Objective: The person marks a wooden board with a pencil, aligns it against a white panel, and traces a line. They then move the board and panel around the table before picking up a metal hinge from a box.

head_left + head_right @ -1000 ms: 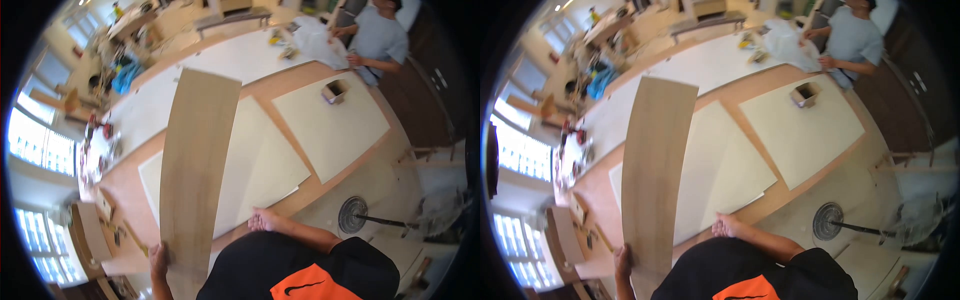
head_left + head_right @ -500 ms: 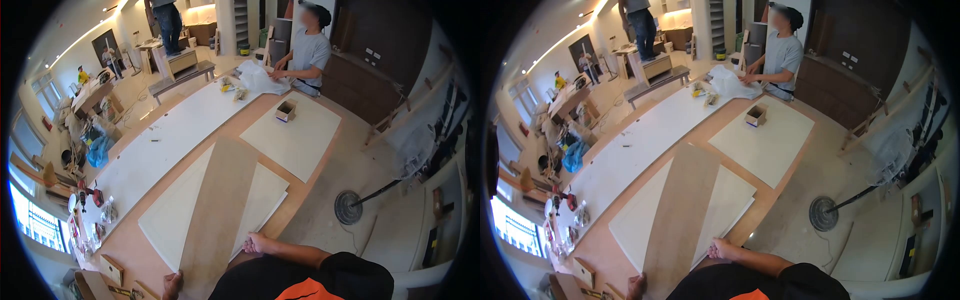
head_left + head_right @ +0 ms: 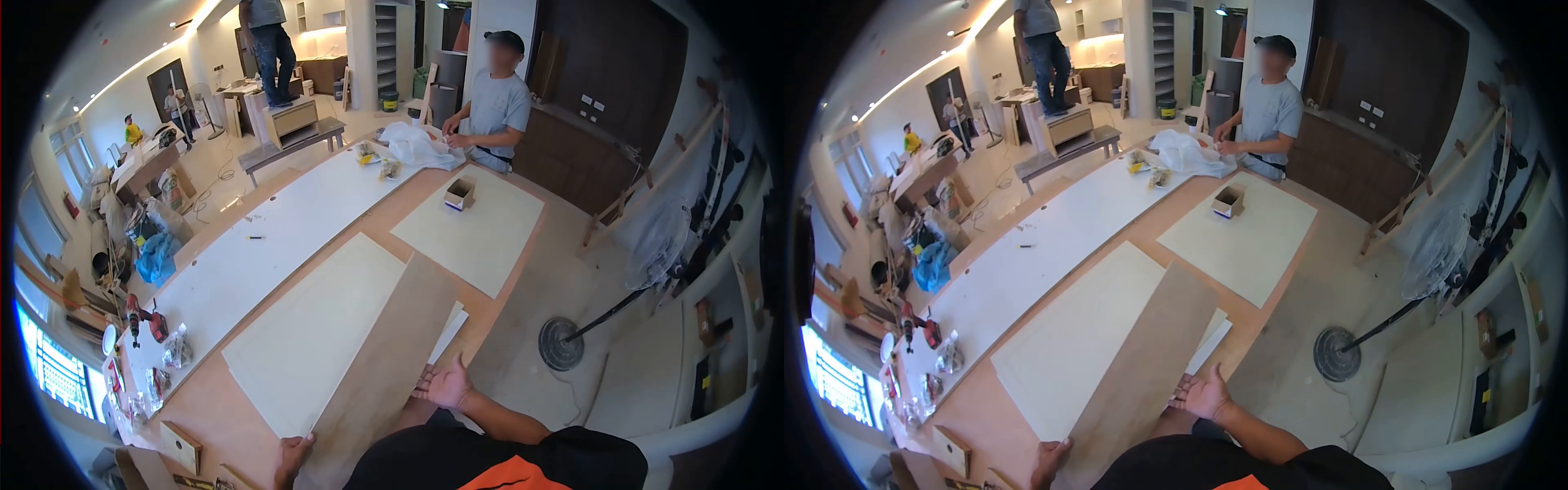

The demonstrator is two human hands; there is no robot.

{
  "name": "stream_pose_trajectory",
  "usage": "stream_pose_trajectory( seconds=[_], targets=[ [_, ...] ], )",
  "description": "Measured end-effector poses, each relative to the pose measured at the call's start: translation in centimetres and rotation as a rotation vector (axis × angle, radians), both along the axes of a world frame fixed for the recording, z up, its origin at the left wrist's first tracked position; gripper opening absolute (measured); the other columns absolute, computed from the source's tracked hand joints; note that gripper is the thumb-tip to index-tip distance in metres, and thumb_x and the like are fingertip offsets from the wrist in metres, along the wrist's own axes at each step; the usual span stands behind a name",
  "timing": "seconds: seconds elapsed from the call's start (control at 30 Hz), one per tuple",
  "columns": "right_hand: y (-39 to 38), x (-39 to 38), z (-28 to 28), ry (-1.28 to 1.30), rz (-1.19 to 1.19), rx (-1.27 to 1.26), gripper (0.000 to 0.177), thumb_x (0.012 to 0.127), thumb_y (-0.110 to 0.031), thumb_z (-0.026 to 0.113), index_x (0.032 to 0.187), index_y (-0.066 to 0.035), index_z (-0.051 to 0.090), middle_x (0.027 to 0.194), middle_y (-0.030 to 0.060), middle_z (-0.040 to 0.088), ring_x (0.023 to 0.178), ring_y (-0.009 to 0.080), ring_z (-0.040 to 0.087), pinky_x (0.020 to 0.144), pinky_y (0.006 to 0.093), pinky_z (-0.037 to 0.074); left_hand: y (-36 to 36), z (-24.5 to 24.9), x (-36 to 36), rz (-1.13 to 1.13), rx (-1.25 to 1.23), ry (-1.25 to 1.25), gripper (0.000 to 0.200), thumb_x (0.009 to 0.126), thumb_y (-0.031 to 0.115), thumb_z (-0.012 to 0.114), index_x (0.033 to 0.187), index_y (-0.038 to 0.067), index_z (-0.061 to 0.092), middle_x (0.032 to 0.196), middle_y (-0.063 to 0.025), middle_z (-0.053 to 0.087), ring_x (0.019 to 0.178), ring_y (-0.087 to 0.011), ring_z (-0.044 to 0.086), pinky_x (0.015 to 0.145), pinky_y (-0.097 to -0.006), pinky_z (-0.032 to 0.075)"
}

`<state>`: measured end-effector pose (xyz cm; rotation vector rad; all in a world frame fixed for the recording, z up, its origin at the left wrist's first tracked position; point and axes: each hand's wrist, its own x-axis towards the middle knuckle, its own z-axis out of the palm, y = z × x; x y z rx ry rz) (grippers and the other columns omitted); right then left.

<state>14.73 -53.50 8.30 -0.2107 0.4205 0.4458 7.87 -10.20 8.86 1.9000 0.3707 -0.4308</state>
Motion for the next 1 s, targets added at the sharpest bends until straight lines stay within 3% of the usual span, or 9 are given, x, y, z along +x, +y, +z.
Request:
stream_pose_trajectory(
  seconds=[0.1, 0.13, 0.17, 0.2, 0.3, 0.4, 0.53, 0.8, 1.0],
  targets=[
    [-3.0, 0.3, -7.1, 0.019, 0.028, -0.218, 0.095, 0.082, -0.083, 0.046, 0.132, -0.002, 0.052, 0.131, 0.0188, 0.06, 0.124, 0.0396, 0.053, 0.107, 0.0562, 0.039, -1.1, -2.5, 2.3, -0.069, 0.113, 0.145, 0.055, 0.086, 0.046, 0.074, 0.058, 0.0, 0.064, 0.053, -0.0005, 0.054, 0.049, -0.0102, 0.045, 0.046, -0.0328, 0.037],
    [-2.8, 0.9, -9.2, 0.012, -0.094, -0.341, 0.089, 0.087, -0.078, 0.046, 0.142, -0.008, 0.046, 0.144, 0.0146, 0.053, 0.136, 0.0367, 0.044, 0.112, 0.0567, 0.034, -2.8, -1.1, 3.3, -0.141, 0.264, 0.189, 0.051, 0.086, 0.047, 0.075, 0.075, -0.003, 0.074, 0.069, -0.0082, 0.07, 0.066, -0.017, 0.061, 0.064, -0.0365, 0.051],
    [-2.9, 0.8, -7.3, -0.019, -0.122, -0.402, 0.079, 0.092, -0.072, 0.044, 0.147, -0.014, 0.042, 0.152, 0.0095, 0.045, 0.139, 0.0357, 0.04, 0.114, 0.0574, 0.031, -3.4, -2.8, 4.1, -0.199, 0.204, 0.091, 0.054, 0.084, 0.05, 0.074, 0.091, -0.004, 0.077, 0.091, -0.016, 0.075, 0.092, -0.0225, 0.068, 0.088, -0.0374, 0.052],
    [-3.1, 0.9, -6.0, -0.126, -0.083, -0.315, 0.075, 0.095, -0.07, 0.039, 0.15, -0.018, 0.038, 0.154, 0.0087, 0.042, 0.141, 0.0348, 0.037, 0.115, 0.057, 0.029, -4.4, -2.0, 4.7, -0.248, 0.292, 0.169, 0.062, 0.083, 0.057, 0.072, 0.099, -0.003, 0.076, 0.098, -0.0185, 0.075, 0.104, -0.0242, 0.068, 0.097, -0.0363, 0.048],
    [-4.9, 2.2, -8.2, -0.152, -0.171, -0.319, 0.082, 0.094, -0.075, 0.032, 0.151, -0.017, 0.036, 0.156, 0.0082, 0.038, 0.142, 0.0351, 0.035, 0.115, 0.0591, 0.027, -7.3, 2.2, 6.5, -0.408, 0.338, 0.208, 0.069, 0.083, 0.064, 0.066, 0.088, -0.005, 0.073, 0.075, -0.0172, 0.069, 0.074, -0.0261, 0.064, 0.075, -0.0424, 0.051],
    [-7.7, 0.4, -11.2, -0.034, -0.258, -0.361, 0.084, 0.092, -0.078, 0.031, 0.151, -0.018, 0.037, 0.156, 0.0089, 0.038, 0.142, 0.0355, 0.035, 0.115, 0.0613, 0.026, -9.2, 2.2, 6.9, -0.367, 0.267, 0.208, 0.067, 0.083, 0.062, 0.067, 0.081, -0.005, 0.07, 0.065, -0.0144, 0.063, 0.063, -0.0231, 0.057, 0.064, -0.0431, 0.047],
    [-7.8, -0.1, -8.4, 0.194, -0.334, -0.408, 0.082, 0.093, -0.078, 0.03, 0.151, -0.02, 0.037, 0.156, 0.0091, 0.038, 0.142, 0.0357, 0.035, 0.115, 0.062, 0.024, -9.2, 1.2, 6.5, -0.276, 0.191, 0.18, 0.06, 0.084, 0.055, 0.069, 0.084, -0.005, 0.071, 0.066, -0.0102, 0.063, 0.063, -0.0181, 0.056, 0.061, -0.0386, 0.045],
    [-8.2, -1.8, -9.3, 0.217, -0.377, -0.431, 0.083, 0.093, -0.078, 0.03, 0.152, -0.02, 0.035, 0.158, 0.0087, 0.036, 0.144, 0.0354, 0.033, 0.115, 0.0622, 0.023, -5.6, -2.7, 3.9, 0.012, 0.086, 0.085, 0.043, 0.086, 0.039, 0.073, 0.08, -0.004, 0.07, 0.065, -0.0054, 0.062, 0.062, -0.0119, 0.054, 0.057, -0.033, 0.045],
    [-8.1, -0.9, -10.8, 0.229, -0.36, -0.439, 0.083, 0.094, -0.077, 0.03, 0.153, -0.019, 0.034, 0.159, 0.0089, 0.034, 0.145, 0.0352, 0.031, 0.116, 0.0622, 0.023, -4.5, -4.7, 2.3, 0.063, 0.031, -0.019, 0.032, 0.084, 0.029, 0.075, 0.079, -0.002, 0.069, 0.068, -0.0037, 0.064, 0.061, -0.0101, 0.054, 0.056, -0.0282, 0.044]
  ],
)
